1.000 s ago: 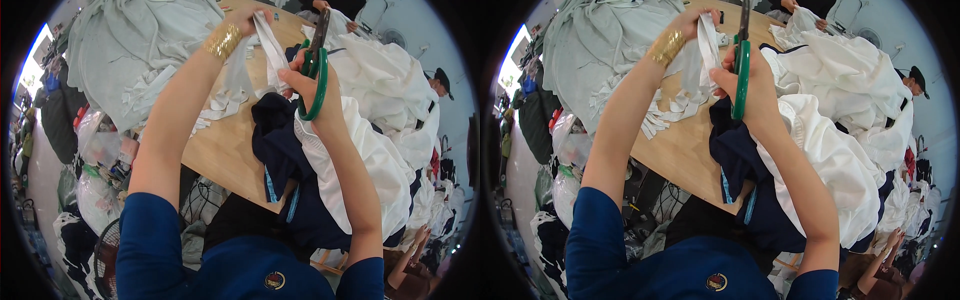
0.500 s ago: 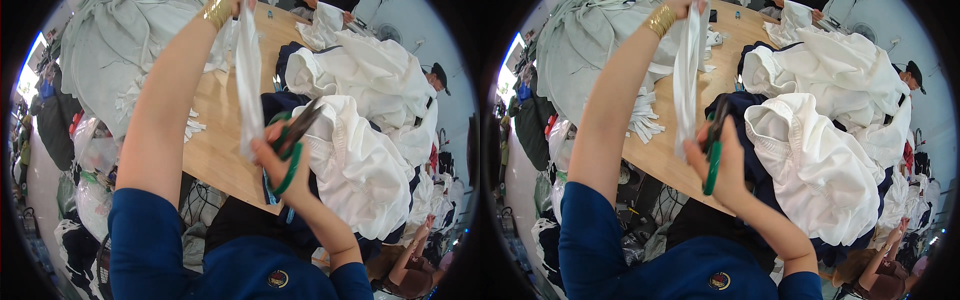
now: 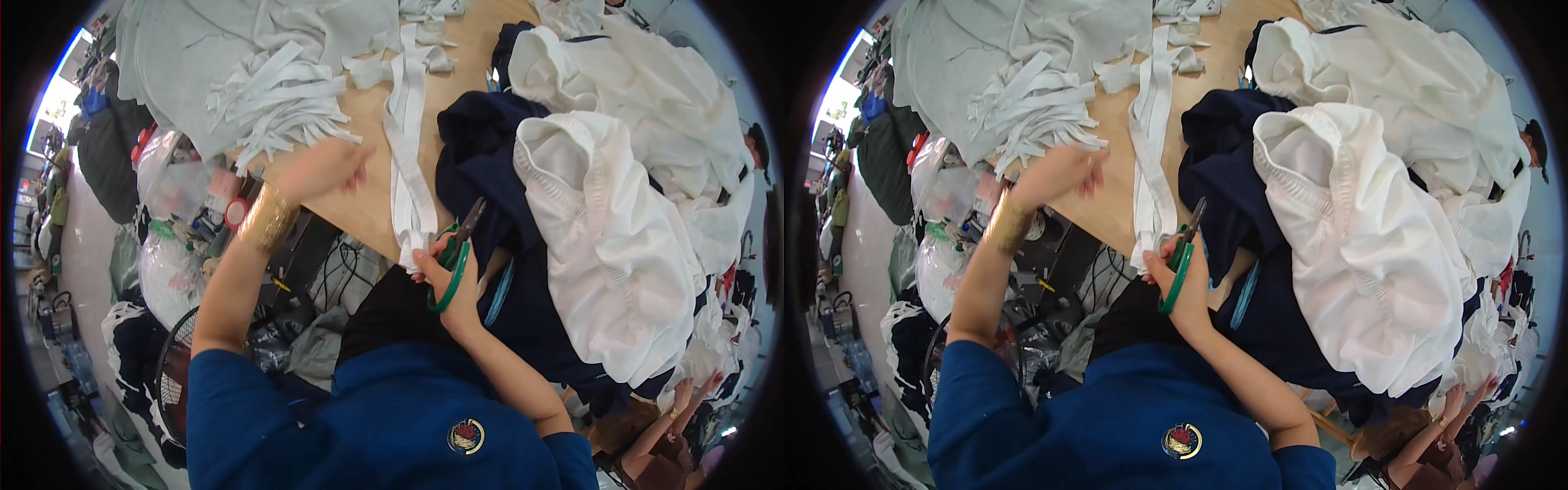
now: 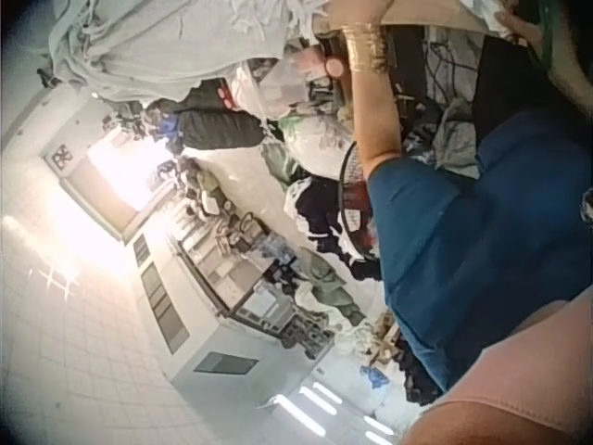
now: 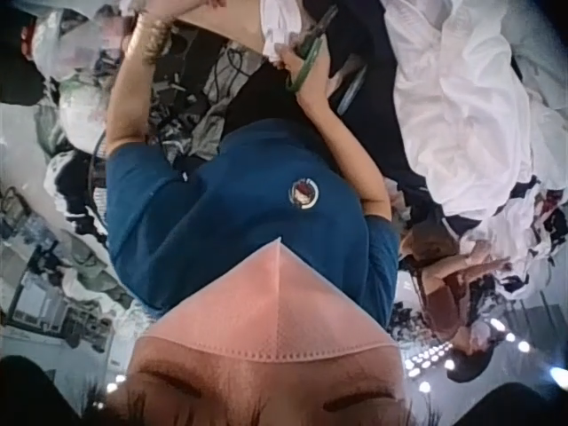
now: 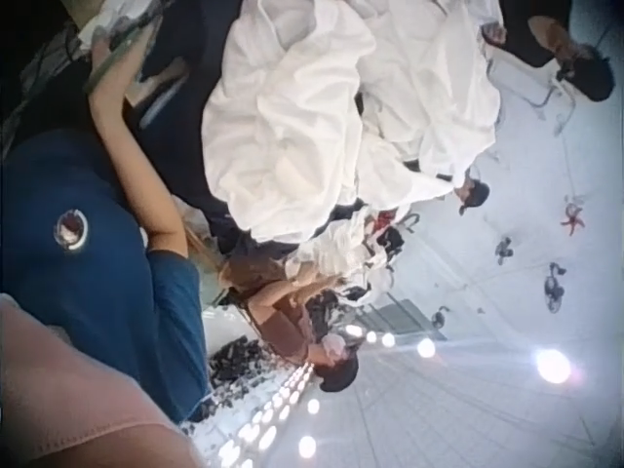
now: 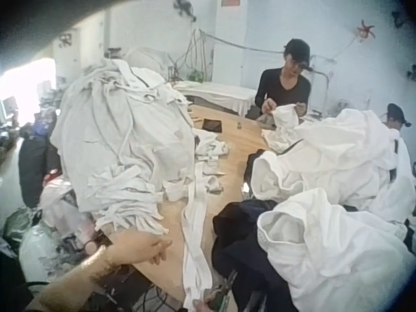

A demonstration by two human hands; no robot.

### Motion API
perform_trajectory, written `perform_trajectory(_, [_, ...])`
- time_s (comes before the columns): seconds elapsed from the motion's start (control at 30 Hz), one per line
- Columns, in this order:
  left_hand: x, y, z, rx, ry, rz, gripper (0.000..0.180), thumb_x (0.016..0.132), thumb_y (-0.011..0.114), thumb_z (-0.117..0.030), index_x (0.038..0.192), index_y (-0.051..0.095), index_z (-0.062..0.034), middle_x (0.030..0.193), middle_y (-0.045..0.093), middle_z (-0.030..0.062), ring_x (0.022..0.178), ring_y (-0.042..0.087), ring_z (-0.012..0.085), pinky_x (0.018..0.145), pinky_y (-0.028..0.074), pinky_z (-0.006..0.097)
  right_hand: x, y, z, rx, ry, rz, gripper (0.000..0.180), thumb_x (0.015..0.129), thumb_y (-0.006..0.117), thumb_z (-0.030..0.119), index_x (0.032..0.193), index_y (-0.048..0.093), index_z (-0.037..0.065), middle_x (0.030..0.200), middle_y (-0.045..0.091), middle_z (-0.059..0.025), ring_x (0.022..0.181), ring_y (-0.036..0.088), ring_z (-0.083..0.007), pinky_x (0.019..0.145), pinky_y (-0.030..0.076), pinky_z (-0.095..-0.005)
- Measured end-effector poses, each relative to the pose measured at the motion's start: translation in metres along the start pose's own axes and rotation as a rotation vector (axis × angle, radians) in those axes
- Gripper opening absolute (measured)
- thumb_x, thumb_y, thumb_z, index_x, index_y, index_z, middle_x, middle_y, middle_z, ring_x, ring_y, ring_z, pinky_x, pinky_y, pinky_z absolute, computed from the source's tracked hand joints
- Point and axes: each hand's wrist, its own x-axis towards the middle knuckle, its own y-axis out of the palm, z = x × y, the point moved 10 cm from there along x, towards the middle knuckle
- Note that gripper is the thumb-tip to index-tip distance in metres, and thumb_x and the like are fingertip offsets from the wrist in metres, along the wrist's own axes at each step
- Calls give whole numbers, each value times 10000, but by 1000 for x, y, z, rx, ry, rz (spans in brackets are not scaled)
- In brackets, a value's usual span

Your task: Cutting fabric strips and inspecting garments in a textile factory.

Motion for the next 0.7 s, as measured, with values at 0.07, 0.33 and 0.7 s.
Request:
perform_trajectory(0.07, [-45,73,22,-405,-207,381,517,933,346,-431,924,584,28,675,626,120,581,619,191,624,520,299,-4,-2,-7,-37,-13,30,264,768,629,-17,858,396,68,730,479,-21,570,520,-98,522,475,-233])
perform_trajectory(0.33, [-65,166,5,-1625,-80,291,504,958,300,-421,1264,382,-29,1090,563,138,998,552,201,876,455,343,-33,4,-23,-340,-149,199,258,791,618,-8,845,375,58,737,495,-20,619,518,-76,550,449,-208])
perform_trajectory(0.7, [-28,138,-19,-1823,-99,303,441,963,345,-321,1265,384,-1,1081,559,97,980,553,198,902,445,379,-36,-18,-26,-441,-112,94,257,792,635,26,832,381,37,700,533,-47,585,544,-92,535,455,-221])
